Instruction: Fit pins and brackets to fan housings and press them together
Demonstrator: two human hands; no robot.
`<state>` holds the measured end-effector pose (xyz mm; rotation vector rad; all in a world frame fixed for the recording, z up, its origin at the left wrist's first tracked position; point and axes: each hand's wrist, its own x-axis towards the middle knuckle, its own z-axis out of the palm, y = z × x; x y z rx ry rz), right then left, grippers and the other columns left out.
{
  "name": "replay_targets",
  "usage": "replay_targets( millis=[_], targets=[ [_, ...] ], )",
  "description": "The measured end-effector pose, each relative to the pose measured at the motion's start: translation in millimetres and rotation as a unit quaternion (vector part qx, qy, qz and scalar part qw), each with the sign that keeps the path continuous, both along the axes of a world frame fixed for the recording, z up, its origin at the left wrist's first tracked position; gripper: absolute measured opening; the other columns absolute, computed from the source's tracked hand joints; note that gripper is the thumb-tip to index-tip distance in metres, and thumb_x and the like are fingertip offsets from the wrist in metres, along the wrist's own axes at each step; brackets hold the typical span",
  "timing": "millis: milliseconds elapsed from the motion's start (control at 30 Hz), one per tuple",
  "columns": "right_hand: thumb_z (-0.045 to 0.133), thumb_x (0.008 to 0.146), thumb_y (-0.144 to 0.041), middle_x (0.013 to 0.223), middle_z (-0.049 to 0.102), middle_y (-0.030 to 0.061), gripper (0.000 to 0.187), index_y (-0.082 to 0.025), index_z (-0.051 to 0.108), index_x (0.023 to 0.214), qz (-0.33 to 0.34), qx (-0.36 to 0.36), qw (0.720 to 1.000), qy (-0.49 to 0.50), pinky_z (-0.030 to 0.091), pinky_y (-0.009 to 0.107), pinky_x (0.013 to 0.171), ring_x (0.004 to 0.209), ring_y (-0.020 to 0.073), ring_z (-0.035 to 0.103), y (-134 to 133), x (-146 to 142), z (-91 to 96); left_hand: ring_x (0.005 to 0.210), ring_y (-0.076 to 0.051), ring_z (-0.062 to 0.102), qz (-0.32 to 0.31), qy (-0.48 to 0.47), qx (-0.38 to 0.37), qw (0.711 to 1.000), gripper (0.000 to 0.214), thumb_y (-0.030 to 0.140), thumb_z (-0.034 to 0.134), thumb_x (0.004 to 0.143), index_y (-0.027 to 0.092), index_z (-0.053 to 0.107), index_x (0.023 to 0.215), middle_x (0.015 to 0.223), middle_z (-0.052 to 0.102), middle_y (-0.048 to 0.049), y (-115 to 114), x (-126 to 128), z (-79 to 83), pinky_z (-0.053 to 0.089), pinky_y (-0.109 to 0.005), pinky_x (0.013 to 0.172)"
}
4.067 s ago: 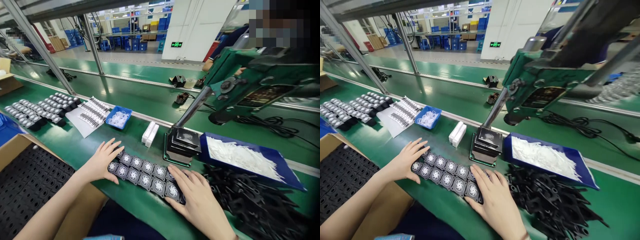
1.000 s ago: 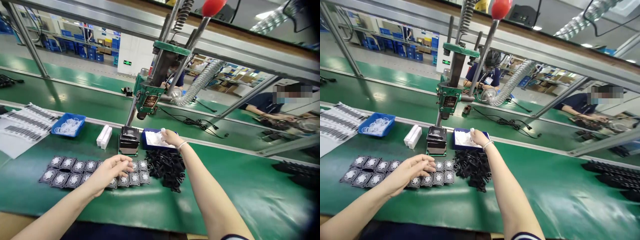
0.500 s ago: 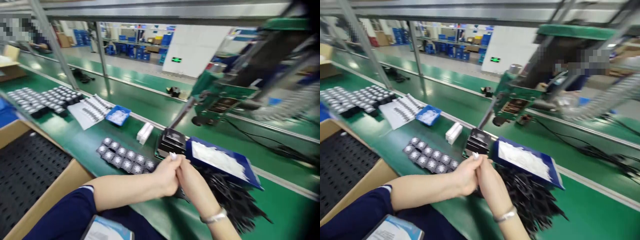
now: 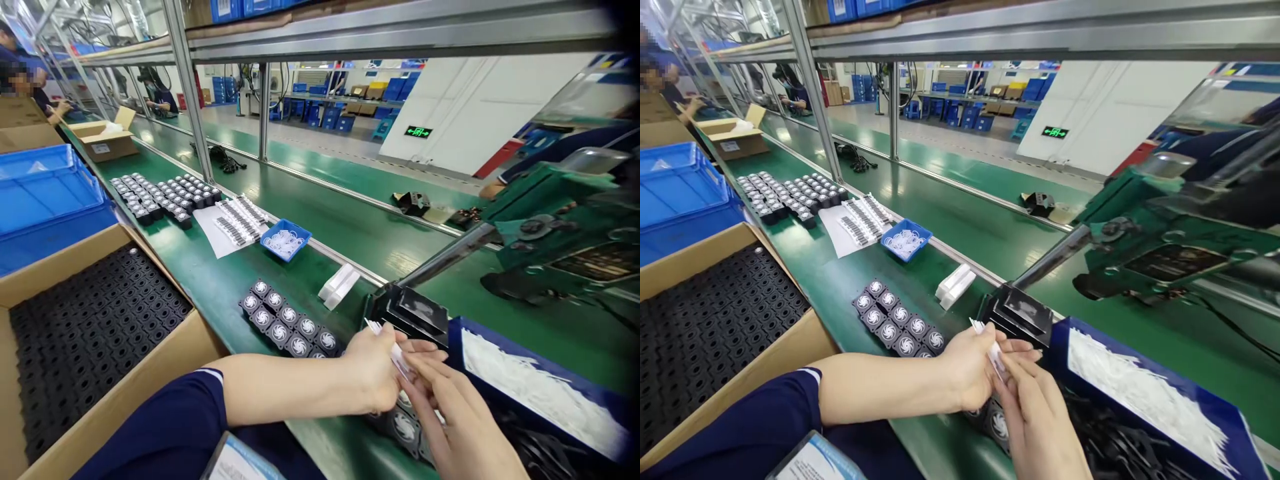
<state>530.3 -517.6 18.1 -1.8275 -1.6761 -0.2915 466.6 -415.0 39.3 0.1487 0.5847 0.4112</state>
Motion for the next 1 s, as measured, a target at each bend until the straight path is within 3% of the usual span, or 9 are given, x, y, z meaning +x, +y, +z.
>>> replay_targets(
  millis=[133, 367, 467, 567, 667, 767, 833, 900, 1000],
  targets=[
    [0.045, 0.101, -0.037, 0.101, 0.066, 0.0084, 0.025, -0.021, 0.064, 0.100, 0.011, 0.038, 0.999, 0.008, 0.054, 0.036, 0.090, 0.101, 0.0219, 0.065, 1, -4, 3.8, 0.063, -0.013, 0.064, -0.012, 0.018, 0.003, 1.000, 0.028, 0.031, 0.049, 0.101, 0.014, 0.053, 0.078, 0.072, 0.064, -0.0054, -5, -5, -0.5, 0.048, -0.024, 0.070],
    [0.051, 0.099, -0.031, 0.102, 0.064, 0.0086, 0.016, -0.021, 0.062, 0.099, -0.027, 0.046, 0.997, 0.050, 0.056, 0.032, 0.083, 0.098, 0.0195, 0.065, -1, -12, 10.8, 0.061, -0.008, 0.056, 0.007, 0.010, 0.087, 0.996, 0.024, 0.023, 0.054, 0.098, 0.014, 0.054, 0.076, 0.070, 0.058, -0.0003, -17, -15, 3.0, 0.046, -0.020, 0.066],
    [0.058, 0.095, -0.030, 0.104, 0.063, 0.0085, 0.015, -0.022, 0.063, 0.107, -0.050, 0.026, 0.991, 0.119, 0.056, 0.029, 0.073, 0.092, 0.0181, 0.065, -12, -7, 26.1, 0.061, -0.009, 0.055, -0.044, 0.059, 0.108, 0.991, 0.023, 0.026, 0.050, 0.100, 0.016, 0.051, 0.079, 0.072, 0.057, 0.0003, -12, -25, 4.6, 0.043, -0.020, 0.058],
    [0.059, 0.094, -0.031, 0.120, 0.064, 0.0105, 0.029, -0.024, 0.061, 0.123, -0.078, 0.031, 0.976, 0.201, 0.057, 0.034, 0.087, 0.108, 0.0212, 0.064, -23, 2, 37.4, 0.061, -0.009, 0.055, -0.174, 0.061, 0.130, 0.974, 0.022, 0.032, 0.058, 0.096, 0.016, 0.052, 0.083, 0.070, 0.054, 0.0015, -10, -38, 4.5, 0.039, -0.019, 0.053],
    [0.051, 0.098, -0.036, 0.128, 0.065, 0.0081, 0.035, -0.027, 0.061, 0.131, -0.008, -0.052, 0.942, 0.333, 0.057, 0.034, 0.093, 0.114, 0.0208, 0.064, -28, 4, 37.5, 0.059, -0.008, 0.053, -0.307, 0.017, 0.152, 0.940, 0.034, 0.040, 0.076, 0.083, 0.014, 0.056, 0.086, 0.071, 0.054, 0.0012, -14, -50, 4.6, 0.032, -0.018, 0.049],
    [0.045, 0.101, -0.041, 0.109, 0.073, 0.0054, 0.036, -0.026, 0.067, 0.125, 0.057, -0.144, 0.875, 0.459, 0.060, 0.026, 0.066, 0.071, 0.0128, 0.070, -31, -4, 30.5, 0.061, -0.009, 0.052, -0.366, -0.001, 0.172, 0.915, 0.048, 0.050, 0.084, 0.071, 0.013, 0.060, 0.089, 0.073, 0.056, -0.0003, -17, -58, 3.4, 0.031, -0.019, 0.049],
    [0.046, 0.101, -0.041, 0.109, 0.073, 0.0057, 0.035, -0.025, 0.068, 0.123, 0.073, -0.153, 0.854, 0.492, 0.058, 0.024, 0.059, 0.060, 0.0094, 0.066, -35, -9, 25.5, 0.062, -0.009, 0.051, -0.393, -0.004, 0.181, 0.902, 0.050, 0.052, 0.085, 0.069, 0.012, 0.062, 0.086, 0.071, 0.055, -0.0008, -18, -60, 0.4, 0.033, -0.019, 0.050],
    [0.048, 0.100, -0.039, 0.109, 0.073, 0.0062, 0.033, -0.024, 0.069, 0.121, 0.082, -0.147, 0.849, 0.502, 0.058, 0.023, 0.063, 0.063, 0.0095, 0.067, -40, -13, 21.3, 0.064, -0.010, 0.050, -0.411, -0.012, 0.196, 0.890, 0.048, 0.052, 0.084, 0.069, 0.011, 0.063, 0.083, 0.072, 0.057, -0.0022, -17, -63, -4.1, 0.035, -0.020, 0.052],
    [0.049, 0.100, -0.037, 0.114, 0.071, 0.0060, 0.035, -0.026, 0.060, 0.132, 0.097, -0.130, 0.821, 0.547, 0.057, 0.021, 0.057, 0.058, 0.0073, 0.066, -49, -15, 16.2, 0.072, -0.013, 0.053, -0.418, -0.025, 0.237, 0.877, 0.047, 0.054, 0.080, 0.074, 0.010, 0.065, 0.085, 0.081, 0.060, -0.0060, -17, -66, -10.0, 0.040, -0.023, 0.057]
  ],
)
